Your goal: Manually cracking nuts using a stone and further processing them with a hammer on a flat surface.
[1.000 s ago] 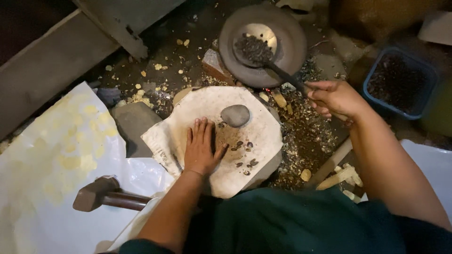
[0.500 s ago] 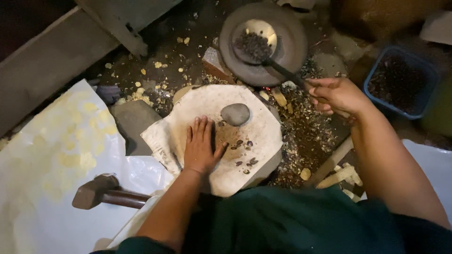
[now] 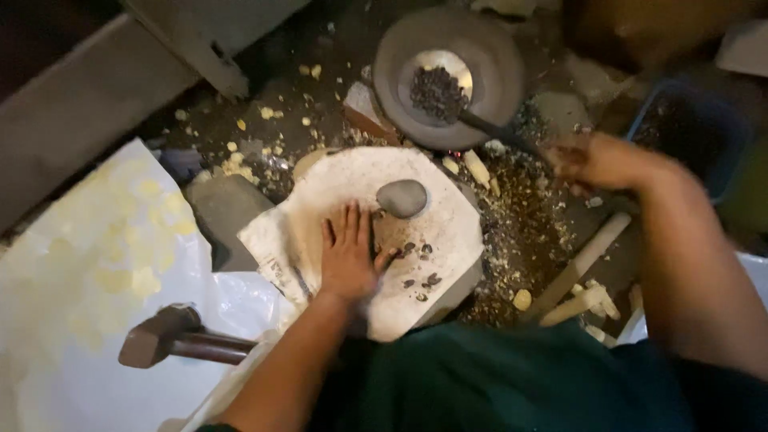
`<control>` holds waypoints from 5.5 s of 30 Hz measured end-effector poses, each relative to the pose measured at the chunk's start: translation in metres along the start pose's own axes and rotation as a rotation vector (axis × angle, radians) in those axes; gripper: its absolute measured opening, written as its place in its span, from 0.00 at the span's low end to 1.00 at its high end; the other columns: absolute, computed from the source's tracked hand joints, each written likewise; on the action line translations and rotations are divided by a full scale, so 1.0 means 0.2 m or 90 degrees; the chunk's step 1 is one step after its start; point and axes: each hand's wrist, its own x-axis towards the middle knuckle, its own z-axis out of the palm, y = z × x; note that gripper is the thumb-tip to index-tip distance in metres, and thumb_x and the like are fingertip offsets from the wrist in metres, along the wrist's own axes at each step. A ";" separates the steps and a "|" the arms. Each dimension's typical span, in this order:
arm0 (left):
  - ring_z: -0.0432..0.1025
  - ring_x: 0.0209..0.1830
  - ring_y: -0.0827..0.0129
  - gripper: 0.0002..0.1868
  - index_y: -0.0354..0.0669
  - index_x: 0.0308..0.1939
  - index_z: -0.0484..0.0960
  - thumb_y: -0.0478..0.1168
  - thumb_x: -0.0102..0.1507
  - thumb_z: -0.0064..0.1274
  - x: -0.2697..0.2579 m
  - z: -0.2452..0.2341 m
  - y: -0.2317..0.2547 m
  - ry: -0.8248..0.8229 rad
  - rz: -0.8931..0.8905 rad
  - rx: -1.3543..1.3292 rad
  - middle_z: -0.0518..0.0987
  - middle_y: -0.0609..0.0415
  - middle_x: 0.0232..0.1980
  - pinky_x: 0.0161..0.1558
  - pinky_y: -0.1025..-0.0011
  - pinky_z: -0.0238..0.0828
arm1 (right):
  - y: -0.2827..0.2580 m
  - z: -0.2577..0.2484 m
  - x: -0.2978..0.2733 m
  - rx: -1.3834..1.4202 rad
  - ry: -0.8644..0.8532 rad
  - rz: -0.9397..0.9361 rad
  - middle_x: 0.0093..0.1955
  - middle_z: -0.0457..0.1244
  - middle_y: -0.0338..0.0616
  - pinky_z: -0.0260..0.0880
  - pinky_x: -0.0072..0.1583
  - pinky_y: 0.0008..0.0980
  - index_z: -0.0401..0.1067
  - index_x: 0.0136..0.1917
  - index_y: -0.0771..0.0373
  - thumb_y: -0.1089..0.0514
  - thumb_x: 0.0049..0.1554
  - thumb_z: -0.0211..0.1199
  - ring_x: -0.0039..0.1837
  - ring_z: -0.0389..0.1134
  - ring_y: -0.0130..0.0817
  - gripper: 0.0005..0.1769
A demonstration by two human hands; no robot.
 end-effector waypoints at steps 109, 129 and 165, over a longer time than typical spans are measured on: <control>0.70 0.58 0.49 0.11 0.48 0.50 0.82 0.42 0.64 0.57 -0.04 0.02 -0.09 0.286 -0.021 -0.298 0.76 0.48 0.53 0.57 0.54 0.69 | -0.80 0.94 0.04 -0.106 0.043 -0.269 0.58 0.67 0.69 0.66 0.65 0.60 0.58 0.73 0.43 0.43 0.63 0.58 0.65 0.67 0.69 0.27; 0.72 0.54 0.52 0.14 0.53 0.52 0.82 0.41 0.63 0.57 -0.05 0.10 -0.11 0.310 -0.044 -0.207 0.76 0.51 0.49 0.52 0.57 0.68 | -0.79 0.99 -0.13 -0.281 0.095 -0.449 0.57 0.64 0.65 0.72 0.57 0.63 0.60 0.75 0.48 0.49 0.63 0.58 0.55 0.71 0.72 0.28; 0.72 0.50 0.51 0.05 0.51 0.43 0.84 0.40 0.63 0.62 -0.03 0.04 -0.15 0.371 -0.139 -0.400 0.75 0.52 0.49 0.54 0.57 0.71 | -0.91 1.00 -0.04 -0.201 0.045 -0.358 0.56 0.67 0.66 0.69 0.61 0.64 0.57 0.73 0.49 0.46 0.63 0.56 0.60 0.70 0.69 0.27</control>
